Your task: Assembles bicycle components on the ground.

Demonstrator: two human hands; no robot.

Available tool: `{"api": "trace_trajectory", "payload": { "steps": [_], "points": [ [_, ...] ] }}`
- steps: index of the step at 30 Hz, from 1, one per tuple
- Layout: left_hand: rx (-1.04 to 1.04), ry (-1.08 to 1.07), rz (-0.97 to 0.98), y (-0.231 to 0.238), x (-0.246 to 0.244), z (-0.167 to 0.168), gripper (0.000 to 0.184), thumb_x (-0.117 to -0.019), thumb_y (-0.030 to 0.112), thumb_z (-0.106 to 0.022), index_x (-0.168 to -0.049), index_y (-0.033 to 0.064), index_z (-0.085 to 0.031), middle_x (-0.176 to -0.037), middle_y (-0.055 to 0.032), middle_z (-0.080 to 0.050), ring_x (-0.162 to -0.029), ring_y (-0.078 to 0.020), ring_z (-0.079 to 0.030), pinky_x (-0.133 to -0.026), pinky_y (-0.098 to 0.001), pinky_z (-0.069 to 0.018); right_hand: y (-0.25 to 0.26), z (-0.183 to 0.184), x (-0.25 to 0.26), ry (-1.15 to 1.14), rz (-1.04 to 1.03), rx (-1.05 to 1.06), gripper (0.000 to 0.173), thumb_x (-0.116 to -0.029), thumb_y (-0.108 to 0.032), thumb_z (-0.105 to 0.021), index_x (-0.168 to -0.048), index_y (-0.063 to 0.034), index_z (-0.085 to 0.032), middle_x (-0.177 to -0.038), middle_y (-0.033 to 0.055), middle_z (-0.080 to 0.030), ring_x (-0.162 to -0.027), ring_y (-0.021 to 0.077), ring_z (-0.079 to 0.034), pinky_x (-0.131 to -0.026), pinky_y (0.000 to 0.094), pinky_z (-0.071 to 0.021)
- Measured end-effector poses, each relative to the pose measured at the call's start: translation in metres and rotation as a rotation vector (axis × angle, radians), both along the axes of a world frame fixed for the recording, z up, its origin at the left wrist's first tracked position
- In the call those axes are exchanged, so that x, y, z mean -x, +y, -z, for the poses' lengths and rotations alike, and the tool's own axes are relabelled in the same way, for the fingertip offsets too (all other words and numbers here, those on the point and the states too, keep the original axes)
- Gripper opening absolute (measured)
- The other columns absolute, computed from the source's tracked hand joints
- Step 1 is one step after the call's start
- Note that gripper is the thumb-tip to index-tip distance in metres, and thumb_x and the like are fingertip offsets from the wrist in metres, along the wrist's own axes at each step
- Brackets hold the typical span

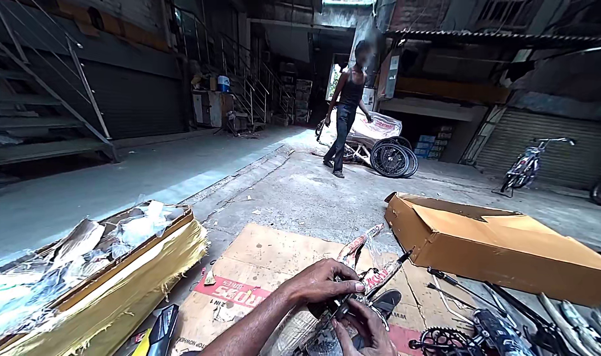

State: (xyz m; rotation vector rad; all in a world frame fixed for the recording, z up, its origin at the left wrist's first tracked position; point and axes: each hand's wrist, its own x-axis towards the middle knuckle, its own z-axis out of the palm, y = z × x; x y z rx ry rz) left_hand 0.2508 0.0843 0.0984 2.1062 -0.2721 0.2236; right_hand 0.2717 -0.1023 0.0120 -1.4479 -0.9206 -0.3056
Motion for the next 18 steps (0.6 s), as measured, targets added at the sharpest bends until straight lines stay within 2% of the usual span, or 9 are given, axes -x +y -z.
{"api": "trace_trajectory", "payload": {
  "steps": [1, 4, 7, 10, 11, 13, 15, 17, 18],
  "points": [
    [0.006, 0.011, -0.008, -0.001, 0.0, -0.001, 0.038, -0.1036, 0.045, -0.057, -0.113, 0.0136, -0.076, -0.113, -0.0005, -0.073, -0.103, -0.0092, -0.068, -0.095, -0.036, -0.0551, -0.001, -0.004, 0.004, 0.137, -0.034, -0.016, 0.054, -0.0722, 0.004, -0.086, -0.12, 0.0112, -0.064, -0.117, 0.0188, -0.069, -0.098, 0.0214, -0.075, -0.087, 0.0361, -0.0664],
    [0.023, 0.028, -0.011, -0.003, 0.002, 0.004, 0.038, -0.1031, 0.045, -0.058, -0.112, 0.013, -0.076, -0.112, -0.0005, -0.074, -0.102, -0.0091, -0.068, -0.094, -0.0358, -0.0556, -0.006, -0.014, 0.016, 0.392, -0.079, -0.027, 0.054, -0.0714, 0.008, -0.086, -0.12, 0.0113, -0.063, -0.104, 0.0175, -0.073, -0.079, 0.0232, -0.076, -0.073, 0.0369, -0.0688],
    [0.021, 0.016, -0.005, -0.001, 0.002, 0.003, 0.038, -0.1035, 0.044, -0.058, -0.113, 0.0129, -0.076, -0.114, -0.0011, -0.073, -0.104, -0.0094, -0.068, -0.095, -0.0359, -0.0549, -0.008, -0.015, 0.017, 0.307, -0.109, -0.021, 0.041, -0.0815, 0.004, -0.08, -0.118, 0.0133, -0.066, -0.111, 0.0193, -0.07, -0.09, 0.0205, -0.075, -0.081, 0.0343, -0.0666],
    [0.013, 0.026, -0.01, 0.0, 0.001, 0.0, 0.038, -0.1038, 0.044, -0.057, -0.115, 0.0131, -0.076, -0.115, -0.0008, -0.073, -0.105, -0.0088, -0.068, -0.096, -0.0355, -0.0544, -0.004, -0.005, 0.003, -0.208, 0.069, 0.094, 0.016, -0.0837, -0.008, -0.077, -0.099, -0.0047, -0.08, -0.118, 0.017, -0.071, -0.11, 0.0161, -0.069, -0.092, 0.0267, -0.0595],
    [0.019, 0.032, -0.012, 0.0, 0.001, -0.001, 0.038, -0.1036, 0.045, -0.057, -0.115, 0.0131, -0.076, -0.114, -0.0005, -0.073, -0.103, -0.0086, -0.068, -0.095, -0.0351, -0.0548, -0.004, -0.004, 0.001, -0.257, 0.085, 0.094, 0.015, -0.0839, -0.01, -0.077, -0.098, -0.0066, -0.08, -0.119, 0.0167, -0.071, -0.112, 0.0164, -0.069, -0.092, 0.0265, -0.0592],
    [0.036, 0.034, -0.009, -0.003, 0.002, 0.004, 0.037, -0.1035, 0.044, -0.058, -0.114, 0.0133, -0.076, -0.112, -0.0001, -0.074, -0.101, -0.0085, -0.068, -0.094, -0.0348, -0.0557, -0.007, -0.004, 0.006, -0.066, -0.003, 0.021, 0.034, -0.0845, -0.01, -0.08, -0.112, 0.0063, -0.071, -0.121, 0.0185, -0.068, -0.11, 0.0187, -0.07, -0.091, 0.0311, -0.0638],
    [0.013, 0.021, 0.005, -0.001, 0.0, 0.002, 0.038, -0.1034, 0.045, -0.058, -0.115, 0.0134, -0.076, -0.113, -0.0011, -0.073, -0.103, -0.01, -0.068, -0.095, -0.0368, -0.0552, -0.006, -0.014, 0.011, 0.256, -0.083, -0.007, 0.044, -0.0923, -0.008, -0.072, -0.128, 0.0117, -0.055, -0.115, 0.0169, -0.066, -0.094, 0.0185, -0.074, -0.081, 0.0349, -0.0665],
    [-0.005, 0.005, 0.02, 0.0, -0.001, 0.002, 0.039, -0.1031, 0.046, -0.057, -0.115, 0.0136, -0.075, -0.114, -0.0018, -0.073, -0.103, -0.0113, -0.067, -0.095, -0.0383, -0.0547, -0.006, -0.02, 0.011, 0.367, -0.111, 0.106, 0.026, -0.1023, -0.013, -0.061, -0.119, 0.0064, -0.055, -0.091, 0.0129, -0.072, -0.072, 0.0223, -0.075, -0.066, 0.0404, -0.0668],
    [-0.006, 0.0, 0.024, 0.001, -0.001, 0.001, 0.039, -0.1032, 0.046, -0.057, -0.115, 0.0133, -0.075, -0.114, -0.0019, -0.073, -0.103, -0.0114, -0.068, -0.094, -0.0385, -0.0549, -0.006, -0.02, 0.01, 0.283, -0.096, 0.186, 0.023, -0.1037, -0.013, -0.059, -0.116, 0.0049, -0.056, -0.086, 0.0099, -0.073, -0.069, 0.0202, -0.075, -0.064, 0.0385, -0.067]
  ]
}}
